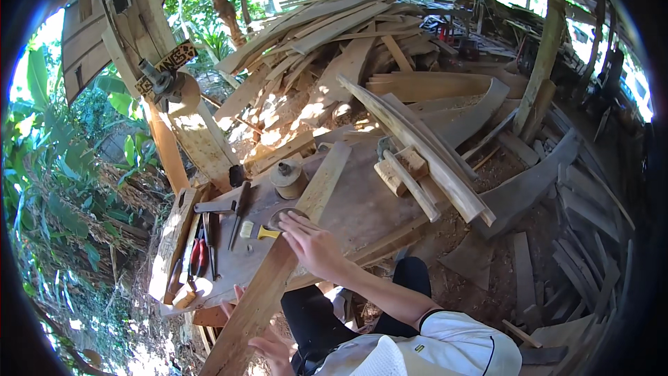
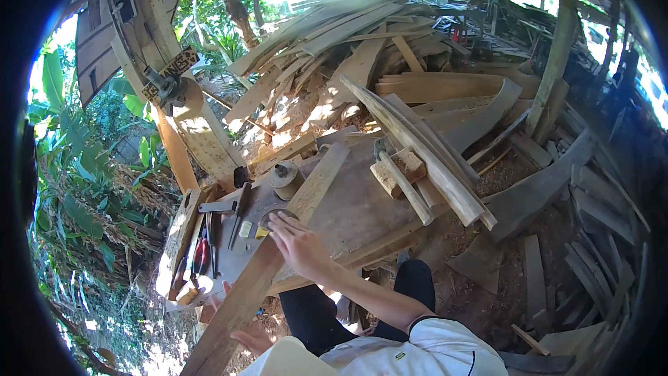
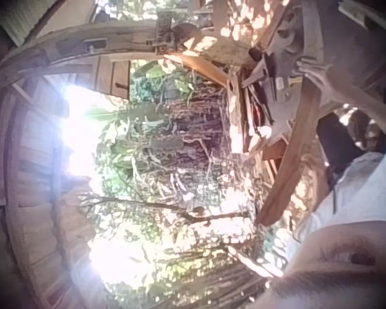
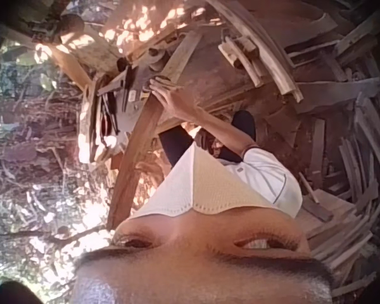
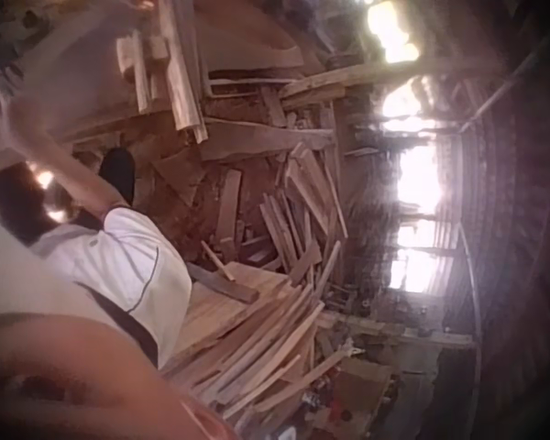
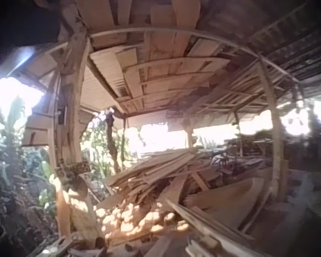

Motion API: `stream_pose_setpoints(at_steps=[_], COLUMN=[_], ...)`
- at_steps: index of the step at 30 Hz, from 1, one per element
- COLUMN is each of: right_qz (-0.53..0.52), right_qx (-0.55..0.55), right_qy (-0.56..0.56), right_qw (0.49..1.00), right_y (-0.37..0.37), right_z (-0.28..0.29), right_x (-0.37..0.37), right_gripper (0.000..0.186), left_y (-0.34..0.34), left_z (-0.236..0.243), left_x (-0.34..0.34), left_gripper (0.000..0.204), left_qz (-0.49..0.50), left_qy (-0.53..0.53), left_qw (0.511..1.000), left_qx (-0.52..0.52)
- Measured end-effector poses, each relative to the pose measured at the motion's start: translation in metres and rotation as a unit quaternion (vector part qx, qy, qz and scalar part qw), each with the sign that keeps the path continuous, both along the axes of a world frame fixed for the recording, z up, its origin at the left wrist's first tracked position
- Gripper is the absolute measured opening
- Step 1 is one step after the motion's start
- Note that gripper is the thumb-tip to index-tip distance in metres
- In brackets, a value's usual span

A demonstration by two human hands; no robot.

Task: The person smooths a long wooden plank by hand, then uses a yellow brush to sweep the surface and a small container to apply a finish. The person repeatedly brushes the plank and the workbench, handling the plank and tools throughout the sequence.

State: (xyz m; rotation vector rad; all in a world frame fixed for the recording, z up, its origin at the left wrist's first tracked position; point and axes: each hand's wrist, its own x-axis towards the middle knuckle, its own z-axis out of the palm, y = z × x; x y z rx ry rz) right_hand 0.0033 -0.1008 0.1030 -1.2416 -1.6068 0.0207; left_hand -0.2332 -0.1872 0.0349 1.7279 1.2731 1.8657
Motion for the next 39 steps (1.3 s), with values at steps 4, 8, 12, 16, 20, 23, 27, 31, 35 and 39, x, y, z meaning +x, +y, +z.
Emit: stream_pose_setpoints(at_steps=[4, 8, 12, 16, 20, 23, 27, 31, 35, 39], right_qz=[0.123, 0.324, 0.389, 0.252, 0.335, 0.383, 0.325, 0.203, 0.305, 0.362], right_qx=[0.048, 0.063, 0.121, 0.027, 0.083, 0.165, 0.101, 0.067, 0.108, 0.090], right_qy=[-0.004, -0.023, -0.088, -0.067, -0.056, -0.007, -0.049, -0.063, -0.076, -0.020], right_qw=[0.991, 0.944, 0.909, 0.965, 0.937, 0.909, 0.939, 0.975, 0.943, 0.928], right_y=[-0.009, -0.060, -0.071, -0.049, -0.092, -0.119, -0.074, -0.030, -0.088, -0.081], right_z=[0.012, 0.043, 0.049, 0.036, 0.048, 0.064, 0.053, 0.022, 0.055, 0.065], right_x=[-0.026, -0.069, -0.056, -0.021, -0.096, -0.138, -0.061, -0.008, -0.068, -0.062], right_gripper=[0.032, 0.036, 0.035, 0.032, 0.031, 0.032, 0.033, 0.034, 0.035, 0.037], left_y=[-0.005, -0.001, -0.008, -0.015, -0.004, -0.005, -0.001, -0.002, 0.000, -0.001], left_z=[0.005, 0.020, 0.034, 0.029, 0.033, 0.047, 0.058, 0.059, 0.056, 0.037], left_x=[-0.031, -0.045, -0.054, -0.045, -0.017, -0.022, -0.022, -0.008, -0.004, -0.024], left_gripper=[0.034, 0.032, 0.029, 0.023, 0.015, 0.012, 0.010, 0.011, 0.018, 0.029], left_qz=[-0.029, -0.119, -0.176, -0.118, -0.106, -0.144, -0.165, -0.119, -0.121, -0.137], left_qy=[0.042, 0.121, 0.192, 0.191, 0.164, 0.184, 0.208, 0.168, 0.156, 0.145], left_qw=[0.999, 0.984, 0.958, 0.973, 0.980, 0.971, 0.960, 0.977, 0.980, 0.979], left_qx=[-0.007, -0.051, -0.122, -0.053, 0.021, -0.048, -0.087, -0.051, -0.031, 0.031])
